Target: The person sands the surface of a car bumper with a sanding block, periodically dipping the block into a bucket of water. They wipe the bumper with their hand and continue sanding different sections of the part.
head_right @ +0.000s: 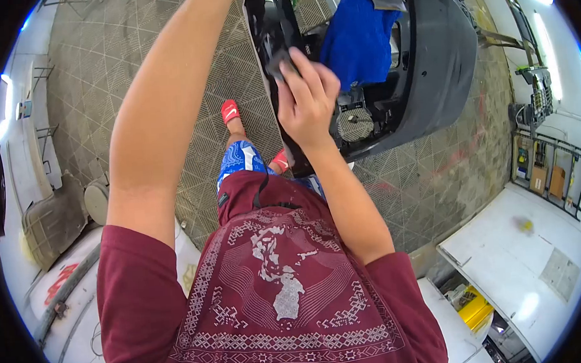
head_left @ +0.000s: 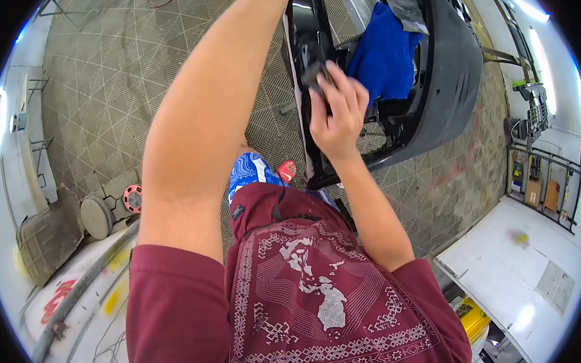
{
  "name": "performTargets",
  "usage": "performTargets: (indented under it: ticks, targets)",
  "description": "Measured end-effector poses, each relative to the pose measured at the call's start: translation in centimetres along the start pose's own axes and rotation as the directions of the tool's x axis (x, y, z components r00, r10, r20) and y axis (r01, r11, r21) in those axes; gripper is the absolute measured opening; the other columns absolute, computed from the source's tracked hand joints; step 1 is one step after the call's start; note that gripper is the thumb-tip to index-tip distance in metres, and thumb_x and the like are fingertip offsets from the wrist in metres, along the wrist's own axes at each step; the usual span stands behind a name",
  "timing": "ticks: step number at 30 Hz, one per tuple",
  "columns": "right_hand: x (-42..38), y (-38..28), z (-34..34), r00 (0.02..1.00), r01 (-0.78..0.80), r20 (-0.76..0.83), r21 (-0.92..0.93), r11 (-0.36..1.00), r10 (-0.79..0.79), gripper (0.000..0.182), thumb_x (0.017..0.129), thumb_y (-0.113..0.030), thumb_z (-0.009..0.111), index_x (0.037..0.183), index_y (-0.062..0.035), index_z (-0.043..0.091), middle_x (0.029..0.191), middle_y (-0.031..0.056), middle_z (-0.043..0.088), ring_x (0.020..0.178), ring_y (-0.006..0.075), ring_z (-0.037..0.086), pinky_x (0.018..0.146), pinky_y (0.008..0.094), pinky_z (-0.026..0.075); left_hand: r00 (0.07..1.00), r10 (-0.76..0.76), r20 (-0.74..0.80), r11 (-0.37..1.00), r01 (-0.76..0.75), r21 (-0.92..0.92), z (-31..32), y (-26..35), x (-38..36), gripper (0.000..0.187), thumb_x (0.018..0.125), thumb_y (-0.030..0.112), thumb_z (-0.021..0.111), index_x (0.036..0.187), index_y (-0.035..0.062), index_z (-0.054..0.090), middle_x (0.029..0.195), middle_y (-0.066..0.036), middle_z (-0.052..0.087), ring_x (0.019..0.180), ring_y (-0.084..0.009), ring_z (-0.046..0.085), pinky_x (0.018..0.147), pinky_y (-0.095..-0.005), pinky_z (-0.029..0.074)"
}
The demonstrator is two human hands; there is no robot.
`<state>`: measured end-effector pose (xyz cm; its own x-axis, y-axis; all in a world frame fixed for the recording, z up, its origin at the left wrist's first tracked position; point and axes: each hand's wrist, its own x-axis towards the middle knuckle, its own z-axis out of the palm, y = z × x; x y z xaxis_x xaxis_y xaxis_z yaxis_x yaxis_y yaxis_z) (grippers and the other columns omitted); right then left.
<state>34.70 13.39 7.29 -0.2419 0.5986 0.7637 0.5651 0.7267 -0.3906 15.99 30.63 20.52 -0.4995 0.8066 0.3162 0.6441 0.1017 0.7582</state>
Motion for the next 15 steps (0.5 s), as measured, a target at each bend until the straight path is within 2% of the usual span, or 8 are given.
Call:
performTargets:
  ticks: [3, 7, 12, 15]
  targets:
    - [-5.7, 1.3, -1.1, 0.999, -0.044, 0.028, 0.007, 0.999, 0.043, 0.032, 0.087, -0.003, 0.079, 0.119, -0.0052, 0.075, 0.139, 0.0123, 0.071, 0.113, 0.0317, 0.063, 0.103, 0.0422, 0.046, 1.000, -0.003, -0.024, 0.999, 0.002, -0.037, -0.3, 0.4, -0.4, 0.063, 0.083, 0.019, 0.068, 0.144, 0.0030, 0.064, 0.176, -0.022, 0.024, 0.132, -0.0470, 0.062, 0.112, -0.0522, 0.050]
    - [2.4, 0.7, 1.1, 0.998, 0.054, -0.025, -0.009, 0.999, -0.054, 0.032, 0.086, -0.003, 0.081, 0.117, -0.0061, 0.077, 0.135, 0.0085, 0.073, 0.113, 0.0318, 0.063, 0.101, 0.0418, 0.046, 1.000, 0.001, -0.023, 0.999, -0.002, -0.035, -0.3, 0.5, -0.2, 0.063, 0.083, 0.019, 0.068, 0.145, 0.0055, 0.064, 0.176, -0.022, 0.023, 0.135, -0.0454, 0.060, 0.112, -0.0529, 0.050]
    - [-4.6, 2.3, -1.0, 1.000, -0.018, 0.002, 0.007, 1.000, 0.018, 0.031, 0.084, -0.003, 0.081, 0.114, -0.0045, 0.077, 0.135, 0.0101, 0.073, 0.114, 0.0305, 0.064, 0.101, 0.0426, 0.047, 0.998, -0.003, -0.057, 0.999, 0.001, -0.036, -1.0, 0.5, -0.1, 0.060, 0.085, 0.019, 0.068, 0.142, 0.0040, 0.065, 0.176, -0.022, 0.024, 0.134, -0.0452, 0.061, 0.112, -0.0534, 0.050]
    - [1.0, 0.7, 0.4, 0.999, 0.034, 0.011, -0.015, 0.999, -0.034, 0.029, 0.084, -0.002, 0.081, 0.112, -0.0042, 0.077, 0.135, 0.0127, 0.073, 0.114, 0.0321, 0.064, 0.102, 0.0430, 0.047, 1.000, -0.019, -0.010, 0.999, 0.018, -0.042, 0.1, 0.0, -0.2, 0.054, 0.086, 0.019, 0.068, 0.138, 0.0033, 0.067, 0.175, -0.022, 0.025, 0.131, -0.0461, 0.062, 0.111, -0.0545, 0.050]
